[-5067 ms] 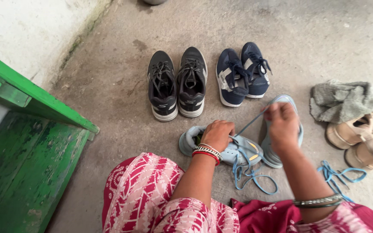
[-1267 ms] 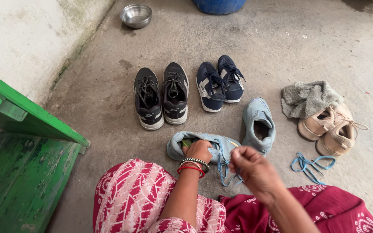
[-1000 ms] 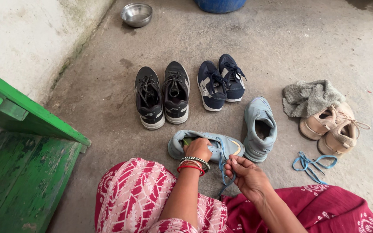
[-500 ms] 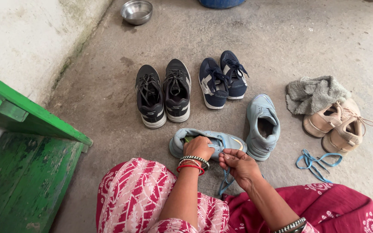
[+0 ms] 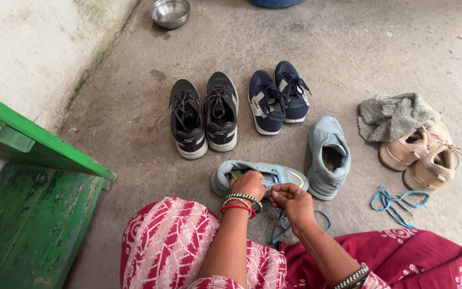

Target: The person sits on the floor and threads a blue shoelace through the eyelets of a light blue sneaker. They pull the lace through multiple eyelets and adjust the tension, but do not tie a final knot.

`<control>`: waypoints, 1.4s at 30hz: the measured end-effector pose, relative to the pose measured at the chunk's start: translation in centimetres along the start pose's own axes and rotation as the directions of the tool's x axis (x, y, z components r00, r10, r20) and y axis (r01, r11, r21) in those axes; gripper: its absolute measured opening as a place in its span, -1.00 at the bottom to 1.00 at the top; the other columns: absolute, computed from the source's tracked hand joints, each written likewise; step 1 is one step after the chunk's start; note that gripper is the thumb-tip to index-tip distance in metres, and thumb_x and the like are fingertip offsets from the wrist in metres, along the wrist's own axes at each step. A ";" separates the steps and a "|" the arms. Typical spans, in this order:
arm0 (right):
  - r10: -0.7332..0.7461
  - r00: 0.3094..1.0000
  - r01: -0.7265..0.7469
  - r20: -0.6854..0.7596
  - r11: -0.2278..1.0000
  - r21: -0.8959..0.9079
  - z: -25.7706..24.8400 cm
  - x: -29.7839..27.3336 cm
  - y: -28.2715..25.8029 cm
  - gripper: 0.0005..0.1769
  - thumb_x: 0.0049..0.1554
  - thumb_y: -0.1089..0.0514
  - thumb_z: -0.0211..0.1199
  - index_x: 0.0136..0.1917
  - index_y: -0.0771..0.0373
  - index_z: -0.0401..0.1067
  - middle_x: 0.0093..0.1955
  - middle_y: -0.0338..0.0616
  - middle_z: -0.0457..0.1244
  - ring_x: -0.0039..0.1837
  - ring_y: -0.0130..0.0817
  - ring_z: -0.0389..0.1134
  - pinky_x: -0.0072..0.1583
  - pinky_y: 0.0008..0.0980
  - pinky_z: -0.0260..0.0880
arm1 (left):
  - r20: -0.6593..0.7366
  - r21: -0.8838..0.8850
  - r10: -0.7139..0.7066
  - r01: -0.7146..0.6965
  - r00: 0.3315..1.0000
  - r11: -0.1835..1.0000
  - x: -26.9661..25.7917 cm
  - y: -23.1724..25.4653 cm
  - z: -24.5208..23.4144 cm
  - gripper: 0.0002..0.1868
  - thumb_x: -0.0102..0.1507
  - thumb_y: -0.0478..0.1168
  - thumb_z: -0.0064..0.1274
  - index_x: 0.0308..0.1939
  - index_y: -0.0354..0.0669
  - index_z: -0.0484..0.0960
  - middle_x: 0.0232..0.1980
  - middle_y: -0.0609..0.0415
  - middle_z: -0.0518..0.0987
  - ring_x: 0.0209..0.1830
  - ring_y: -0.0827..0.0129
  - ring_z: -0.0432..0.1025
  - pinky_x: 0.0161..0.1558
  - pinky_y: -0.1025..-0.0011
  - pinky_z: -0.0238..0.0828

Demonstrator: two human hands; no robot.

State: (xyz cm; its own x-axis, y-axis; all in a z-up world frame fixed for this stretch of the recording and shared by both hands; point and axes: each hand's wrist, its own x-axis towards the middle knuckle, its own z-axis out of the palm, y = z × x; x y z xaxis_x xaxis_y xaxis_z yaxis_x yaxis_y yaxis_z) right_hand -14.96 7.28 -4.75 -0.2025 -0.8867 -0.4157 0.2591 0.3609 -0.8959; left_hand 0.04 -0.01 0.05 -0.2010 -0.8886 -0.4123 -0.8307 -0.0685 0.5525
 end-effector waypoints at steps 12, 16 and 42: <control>-0.202 0.968 0.174 -0.150 0.968 -0.182 1.2 -0.9 -0.4 -0.66 0.01 0.51 0.37 -0.01 0.36 0.31 -0.14 -0.06 0.36 -0.09 -0.37 0.41 -0.01 -0.47 0.46 | 0.049 -0.008 -0.007 0.007 0.999 1.000 0.0 0.1 -0.2 -0.71 0.20 -0.23 0.06 -0.04 0.09 0.78 0.12 0.02 0.66 0.21 0.13 0.50 0.33 0.11 0.22; -0.267 0.948 0.219 -0.173 0.942 -0.254 2.2 -1.4 -1.6 -0.57 -0.01 0.46 0.38 -0.05 0.27 0.15 -0.15 -0.05 0.39 -0.10 -0.39 0.43 -0.02 -0.47 0.46 | 0.018 -0.003 -0.007 0.007 1.000 1.000 0.2 0.0 0.1 -0.70 0.20 -0.24 0.06 -0.03 0.10 0.77 0.16 0.04 0.64 0.24 0.14 0.48 0.33 0.07 0.19; -0.438 0.899 0.321 0.006 0.650 -0.689 2.4 -2.1 -4.8 -0.66 -0.06 0.24 0.51 -0.17 0.30 0.33 -0.26 -0.11 0.42 -0.17 -0.32 0.48 -0.08 -0.31 0.45 | 0.009 -0.028 0.055 -0.055 0.998 0.998 -1.3 0.8 -1.4 -0.67 0.17 -0.23 0.21 0.01 0.20 0.76 0.05 0.03 0.68 0.15 0.15 0.52 0.27 0.09 0.23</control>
State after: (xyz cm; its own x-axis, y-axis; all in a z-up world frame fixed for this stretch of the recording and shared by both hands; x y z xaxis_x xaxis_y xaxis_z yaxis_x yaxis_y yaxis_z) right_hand -13.57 6.70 0.78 -0.2900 -0.9568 0.0192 -0.5475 0.1494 -0.8234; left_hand 0.40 0.48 2.04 -0.2512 -0.8870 -0.3875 -0.8034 -0.0322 0.5945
